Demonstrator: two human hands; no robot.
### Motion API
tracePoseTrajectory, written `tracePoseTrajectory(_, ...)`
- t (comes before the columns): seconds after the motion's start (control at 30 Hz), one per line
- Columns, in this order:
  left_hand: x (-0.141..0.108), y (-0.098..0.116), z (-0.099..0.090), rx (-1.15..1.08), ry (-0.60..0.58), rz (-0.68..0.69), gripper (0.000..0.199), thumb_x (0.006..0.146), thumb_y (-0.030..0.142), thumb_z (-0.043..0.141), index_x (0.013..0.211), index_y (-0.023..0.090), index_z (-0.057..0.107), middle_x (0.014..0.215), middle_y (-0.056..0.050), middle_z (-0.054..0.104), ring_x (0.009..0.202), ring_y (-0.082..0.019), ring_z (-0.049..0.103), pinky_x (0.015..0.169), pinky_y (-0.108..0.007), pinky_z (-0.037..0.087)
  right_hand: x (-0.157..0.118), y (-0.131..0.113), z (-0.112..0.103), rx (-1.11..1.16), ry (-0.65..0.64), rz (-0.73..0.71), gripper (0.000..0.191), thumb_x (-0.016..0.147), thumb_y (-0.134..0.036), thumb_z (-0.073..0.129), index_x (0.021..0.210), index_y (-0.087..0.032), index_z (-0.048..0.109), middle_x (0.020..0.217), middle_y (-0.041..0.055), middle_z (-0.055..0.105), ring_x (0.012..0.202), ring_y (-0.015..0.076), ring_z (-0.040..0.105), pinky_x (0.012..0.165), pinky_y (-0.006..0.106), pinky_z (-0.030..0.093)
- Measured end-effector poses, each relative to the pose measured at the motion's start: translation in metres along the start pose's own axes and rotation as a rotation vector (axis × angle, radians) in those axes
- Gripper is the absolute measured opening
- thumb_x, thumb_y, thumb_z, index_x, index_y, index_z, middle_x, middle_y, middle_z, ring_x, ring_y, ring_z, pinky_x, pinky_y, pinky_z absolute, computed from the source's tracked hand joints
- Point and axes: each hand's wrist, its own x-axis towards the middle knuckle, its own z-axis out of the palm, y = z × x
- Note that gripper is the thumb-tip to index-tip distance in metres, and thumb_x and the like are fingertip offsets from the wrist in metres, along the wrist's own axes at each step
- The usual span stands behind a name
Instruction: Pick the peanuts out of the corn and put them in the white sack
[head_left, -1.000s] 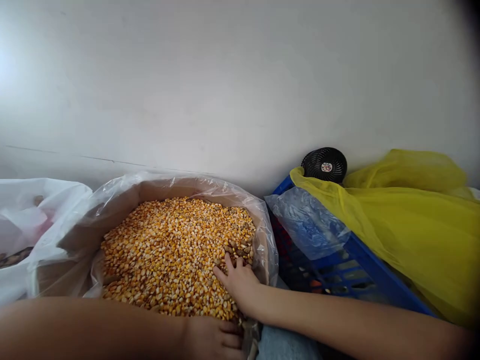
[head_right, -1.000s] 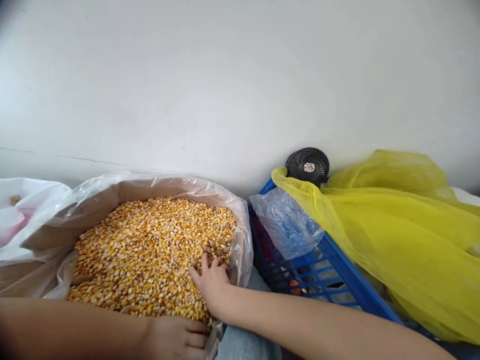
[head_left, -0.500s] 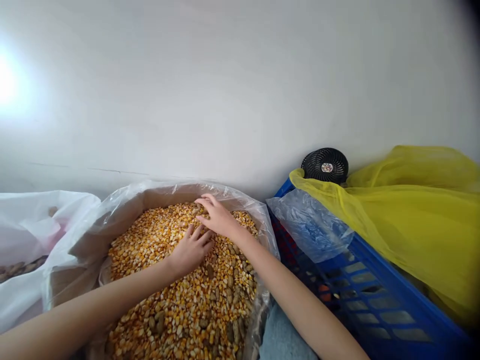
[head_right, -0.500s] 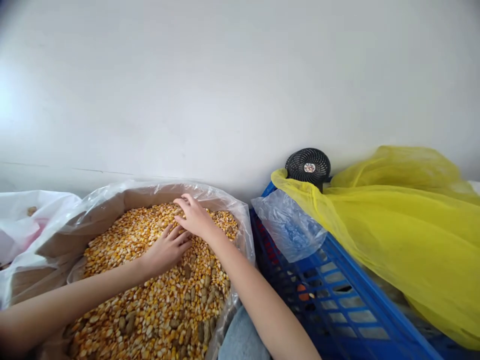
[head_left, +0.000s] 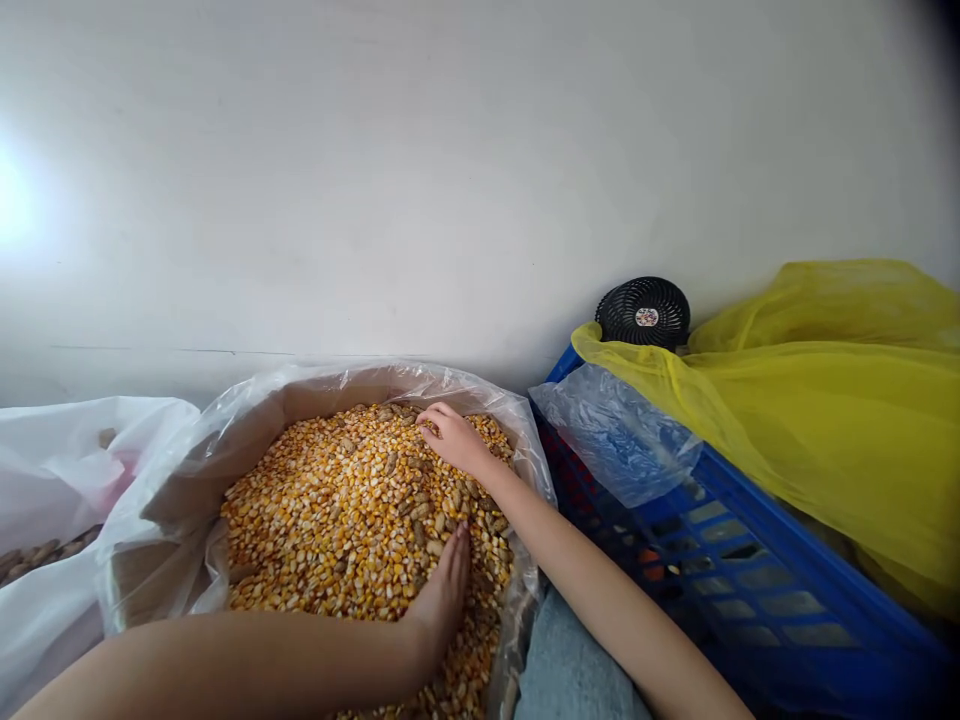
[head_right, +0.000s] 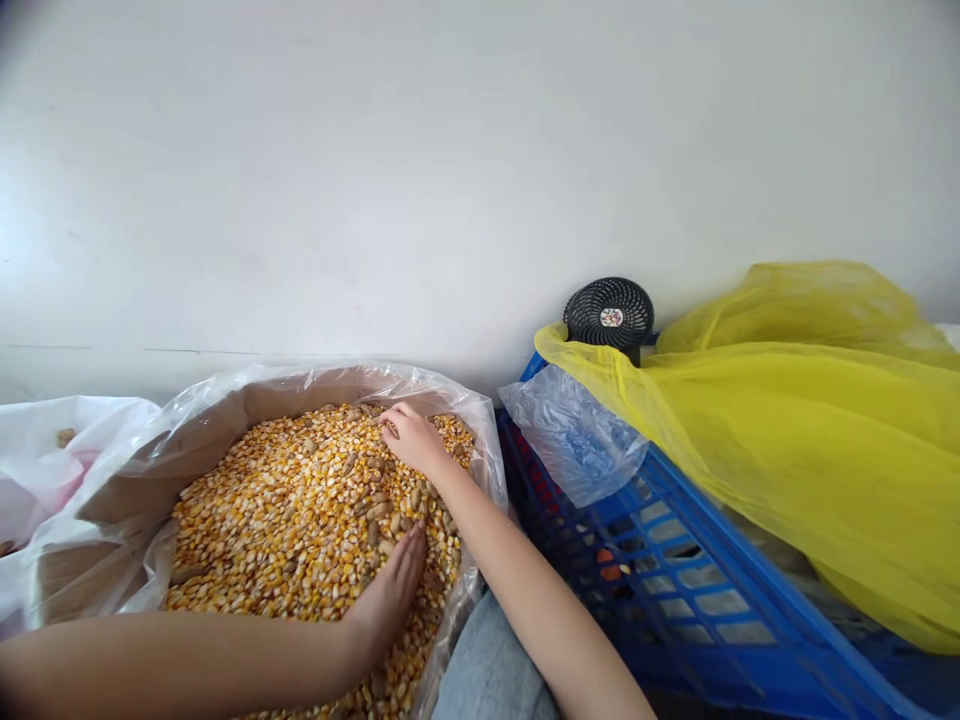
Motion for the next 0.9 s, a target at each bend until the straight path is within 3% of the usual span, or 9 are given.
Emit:
tracePoseTrajectory(0.13,0.021,-0.042,0.012,-0.112,-0.029,-0.155,0.048,0.065,0.017,0.041,0.111,0.015,0.054,0.118,-0.009,0.05,0.121,-0.024,0.028,0.103,-0.042,0.019,-0.004,0.006,-0.005,-0.047,0.053,0.031,0.02,0.078,-0.02,0.04,0.09,-0.019,0.056,0.096,0.004,0.053,0.084,0.0132,0.051,0.076,0.025,0.037)
tracePoseTrajectory(0.3,0.036,-0.107,0.025,-0.204,-0.154,-0.382,0.051,0.07,0.014,0.037,0.119,0.0,0.043,0.127,-0.019,0.036,0.123,-0.029,0.02,0.102,-0.044,0.014,-0.004,0.012,-0.011,-0.098,0.081,0.13,0.02,0.079,-0.021,0.039,0.087,-0.017,0.057,0.093,0.0048,0.053,0.081,0.0132,0.051,0.074,0.025,0.037)
tracePoseTrajectory(0.43,0.021,-0.169,0.032,-0.333,-0.22,-0.568,0.054,0.079,0.032,0.033,0.123,0.001,0.036,0.128,-0.022,0.034,0.12,-0.035,0.024,0.096,-0.054,0.017,-0.005,0.013,-0.012,-0.14,-0.028,0.244,0.022,0.08,-0.028,0.039,0.091,-0.02,0.056,0.1,0.0053,0.052,0.08,0.0146,0.052,0.07,0.025,0.038)
tracePoseTrajectory(0.57,-0.01,-0.215,0.041,-0.572,-0.104,-0.558,0.051,0.084,0.041,0.019,0.119,0.013,0.043,0.122,-0.009,0.046,0.115,-0.021,0.036,0.097,-0.038,0.027,-0.003,0.017,-0.007,-0.146,-0.085,0.296,0.031,0.081,-0.033,0.037,0.104,-0.02,0.052,0.107,0.0081,0.051,0.093,0.0184,0.05,0.077,0.027,0.036)
tracePoseTrajectory(0.63,-0.021,-0.227,0.047,-0.615,-0.037,-0.67,0.051,0.084,0.04,0.016,0.118,0.013,0.043,0.122,-0.008,0.046,0.115,-0.019,0.036,0.098,-0.033,0.027,-0.002,0.017,-0.001,-0.119,-0.076,0.286,0.041,0.083,-0.037,0.032,0.116,-0.017,0.044,0.117,0.01,0.046,0.106,0.0202,0.043,0.087,0.03,0.032)
tracePoseTrajectory(0.7,-0.026,-0.23,0.054,-0.608,-0.03,-0.745,0.05,0.084,0.039,0.019,0.118,0.011,0.042,0.124,-0.009,0.043,0.118,-0.021,0.031,0.1,-0.036,0.023,-0.002,0.014,0.009,-0.075,-0.127,0.287,0.051,0.083,-0.043,0.025,0.125,-0.015,0.034,0.128,0.0107,0.036,0.117,0.0212,0.031,0.095,0.033,0.024)
tracePoseTrajectory(0.83,-0.025,-0.219,0.057,-0.667,-0.091,-0.663,0.052,0.083,0.039,0.026,0.122,0.008,0.037,0.13,-0.013,0.035,0.122,-0.023,0.024,0.101,-0.038,0.018,-0.007,0.0,0.028,-0.011,-0.361,0.286,0.074,0.075,-0.058,0.034,0.132,-0.014,0.021,0.139,0.0104,0.011,0.127,0.0253,0.005,0.101,0.039,0.008)
tracePoseTrajectory(0.9,-0.021,-0.211,0.053,-0.76,-0.092,-0.565,0.053,0.082,0.043,0.026,0.123,0.01,0.036,0.132,-0.012,0.032,0.122,-0.021,0.025,0.101,-0.035,0.019,-0.009,-0.006,0.032,0.078,-0.435,0.244,0.078,0.07,-0.061,0.04,0.131,-0.016,0.024,0.139,0.0095,0.01,0.126,0.0263,0.006,0.1,0.04,0.011)
